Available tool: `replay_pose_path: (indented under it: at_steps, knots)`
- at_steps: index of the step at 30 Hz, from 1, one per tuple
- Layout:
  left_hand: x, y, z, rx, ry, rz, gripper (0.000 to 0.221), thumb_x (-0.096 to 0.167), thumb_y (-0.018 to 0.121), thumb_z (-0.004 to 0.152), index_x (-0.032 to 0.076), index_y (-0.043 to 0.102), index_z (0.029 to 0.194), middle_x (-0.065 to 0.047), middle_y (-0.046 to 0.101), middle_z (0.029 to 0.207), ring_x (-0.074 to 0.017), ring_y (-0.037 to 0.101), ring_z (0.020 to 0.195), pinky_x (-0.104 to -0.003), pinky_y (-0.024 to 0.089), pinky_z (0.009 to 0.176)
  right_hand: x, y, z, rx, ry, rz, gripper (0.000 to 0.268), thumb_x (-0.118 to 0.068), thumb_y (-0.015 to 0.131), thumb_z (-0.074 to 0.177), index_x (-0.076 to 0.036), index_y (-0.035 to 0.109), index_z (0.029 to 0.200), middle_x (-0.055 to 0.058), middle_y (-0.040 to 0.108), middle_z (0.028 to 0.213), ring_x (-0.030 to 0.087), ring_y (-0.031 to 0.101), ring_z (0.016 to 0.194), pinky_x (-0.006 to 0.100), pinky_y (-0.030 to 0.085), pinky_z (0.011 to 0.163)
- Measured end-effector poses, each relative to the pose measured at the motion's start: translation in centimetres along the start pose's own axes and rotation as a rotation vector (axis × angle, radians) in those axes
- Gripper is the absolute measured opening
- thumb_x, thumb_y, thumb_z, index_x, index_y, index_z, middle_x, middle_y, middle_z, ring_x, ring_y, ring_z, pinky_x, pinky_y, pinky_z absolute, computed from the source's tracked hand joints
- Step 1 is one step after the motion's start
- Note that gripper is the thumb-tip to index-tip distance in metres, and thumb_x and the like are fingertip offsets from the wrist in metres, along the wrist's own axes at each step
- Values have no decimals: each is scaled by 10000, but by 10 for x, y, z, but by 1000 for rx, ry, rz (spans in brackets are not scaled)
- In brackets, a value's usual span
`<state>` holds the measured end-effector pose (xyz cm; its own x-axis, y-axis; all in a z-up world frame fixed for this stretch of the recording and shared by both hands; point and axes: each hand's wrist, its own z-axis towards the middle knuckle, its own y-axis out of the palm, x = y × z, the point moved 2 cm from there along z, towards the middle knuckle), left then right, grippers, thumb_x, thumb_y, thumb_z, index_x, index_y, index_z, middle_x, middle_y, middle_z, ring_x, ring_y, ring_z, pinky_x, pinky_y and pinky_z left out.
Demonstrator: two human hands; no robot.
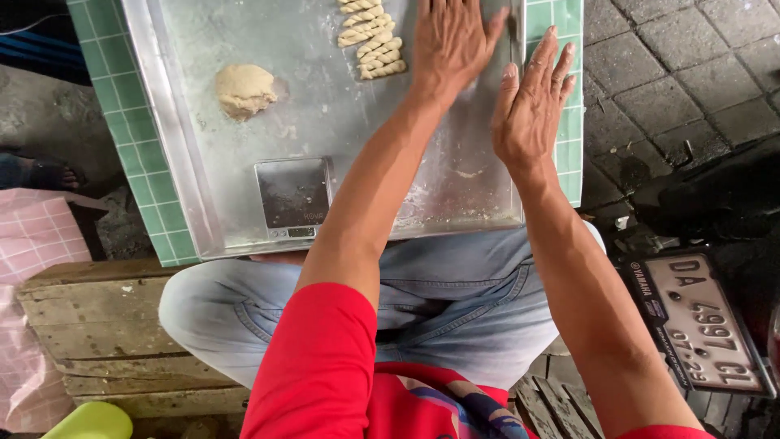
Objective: Shaping small pieces of dough into twisted ropes on a metal tray by rolling and folding.
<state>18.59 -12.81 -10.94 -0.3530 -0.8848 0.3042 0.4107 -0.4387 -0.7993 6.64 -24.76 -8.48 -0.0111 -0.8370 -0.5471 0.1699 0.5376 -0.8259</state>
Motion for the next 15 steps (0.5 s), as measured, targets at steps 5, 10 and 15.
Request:
replay_pose_path:
  at_steps: [5, 10, 15]
  knots:
    - [37, -81, -64, -502, -18, 288, 893, 614, 518, 1133, -83, 233, 1615, -314, 101, 1647, -427, 111, 1564, -508, 147, 1301, 6, 5, 1, 2, -4, 0, 608, -358, 287, 1187, 34, 126, 1624, 247, 205, 1717, 513, 41, 1552, 723, 96, 1245]
    - [31, -71, -67, -447, -1, 280, 846, 594, 537, 1118, -32, 258, 1613, -299, 132, 1654, -409, 161, 1574, -508, 171, 1297, -5, -2, -2, 3, -25, -42, 604, -332, 332, 1184, 11, 105, 1626, 235, 246, 1727, 516, 54, 1556, 731, 9, 1216]
    - [3, -14, -16, -437, -5, 332, 763, 658, 496, 1166, 113, 219, 1623, -183, 257, 1676, -358, 200, 1559, -509, 193, 1291, -9, -5, -3, 12, -32, -49, 600, -372, 305, 1200, -11, 105, 1635, 219, 257, 1735, 480, 32, 1568, 726, -3, 1228]
